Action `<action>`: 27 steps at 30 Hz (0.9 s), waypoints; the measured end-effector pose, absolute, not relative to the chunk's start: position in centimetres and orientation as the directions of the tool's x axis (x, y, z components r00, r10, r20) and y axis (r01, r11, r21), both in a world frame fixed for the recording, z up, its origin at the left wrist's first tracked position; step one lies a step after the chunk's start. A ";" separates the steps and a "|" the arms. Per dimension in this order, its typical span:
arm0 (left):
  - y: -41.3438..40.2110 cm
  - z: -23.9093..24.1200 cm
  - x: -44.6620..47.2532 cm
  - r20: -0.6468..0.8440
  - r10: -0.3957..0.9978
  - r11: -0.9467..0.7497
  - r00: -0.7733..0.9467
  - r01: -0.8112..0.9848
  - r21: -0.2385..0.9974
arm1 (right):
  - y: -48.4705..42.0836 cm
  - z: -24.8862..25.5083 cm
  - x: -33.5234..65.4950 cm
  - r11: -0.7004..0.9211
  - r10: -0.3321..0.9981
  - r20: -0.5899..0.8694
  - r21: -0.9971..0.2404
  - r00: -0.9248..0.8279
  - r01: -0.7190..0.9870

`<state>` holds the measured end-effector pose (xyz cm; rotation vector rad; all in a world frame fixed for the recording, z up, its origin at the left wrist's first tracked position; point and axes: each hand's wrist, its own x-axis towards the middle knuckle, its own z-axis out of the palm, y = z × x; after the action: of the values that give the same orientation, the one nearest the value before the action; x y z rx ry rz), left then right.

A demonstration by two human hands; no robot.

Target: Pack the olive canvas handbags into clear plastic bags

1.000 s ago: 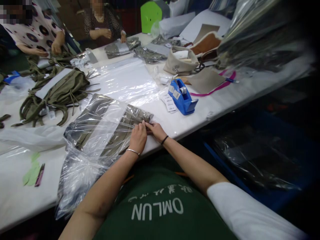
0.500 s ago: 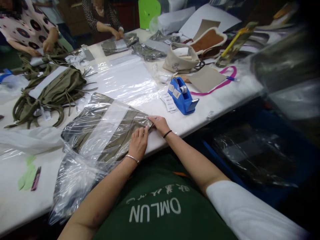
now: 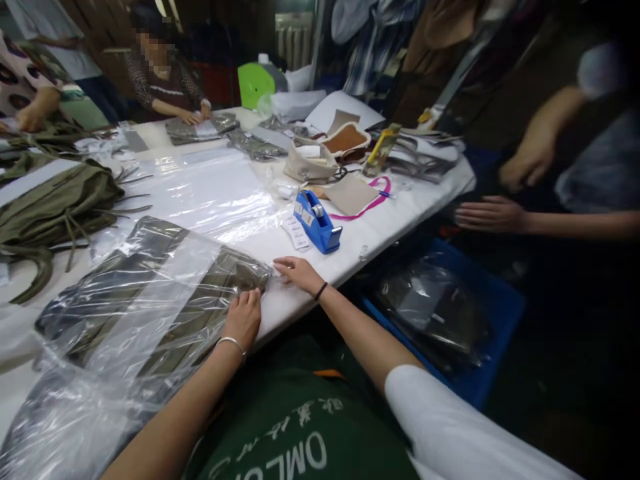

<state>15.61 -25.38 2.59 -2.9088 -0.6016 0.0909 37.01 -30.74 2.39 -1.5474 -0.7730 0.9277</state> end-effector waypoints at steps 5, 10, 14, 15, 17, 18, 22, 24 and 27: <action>-25.4 2.3 15.3 0.012 0.395 -0.903 0.919 0.390 -0.177 | -36.1 5.9 47.0 -0.185 0.402 0.260 -0.916 0.878 0.356; -25.6 2.1 15.2 0.042 0.398 -0.889 0.916 0.397 -0.227 | -33.9 7.0 53.2 -0.380 0.531 0.119 -0.852 0.839 0.361; -25.7 1.9 15.1 0.048 0.404 -0.877 0.914 0.402 -0.265 | -33.2 8.0 52.6 -0.323 0.550 0.050 -0.908 0.834 0.268; -25.7 1.9 15.1 0.052 0.404 -0.875 0.913 0.402 -0.270 | -33.8 8.1 52.1 -0.299 0.522 0.115 -0.903 0.845 0.308; -25.7 1.8 15.1 0.064 0.398 -0.876 0.915 0.399 -0.269 | -35.5 7.8 50.9 -0.265 0.471 0.221 -0.888 0.854 0.375; -25.7 1.7 15.1 0.069 0.395 -0.879 0.916 0.398 -0.263 | -36.5 7.4 50.3 -0.260 0.460 0.224 -0.891 0.859 0.372; -25.6 1.8 15.1 0.078 0.395 -0.886 0.915 0.402 -0.230 | -39.2 5.2 49.1 -0.372 0.464 0.030 -0.901 0.885 0.225; -25.7 1.9 15.1 0.082 0.407 -0.885 0.910 0.415 -0.210 | -39.8 4.4 49.0 -0.446 0.426 0.018 -0.866 0.904 0.228; -25.8 2.1 14.9 0.096 0.437 -0.878 0.894 0.448 -0.170 | -39.6 4.0 47.5 -0.448 0.427 0.012 -0.866 0.904 0.222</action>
<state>14.94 -25.82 2.13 -2.8732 -0.6775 -0.0807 47.51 -39.58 3.97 -2.0516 -0.4672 0.2538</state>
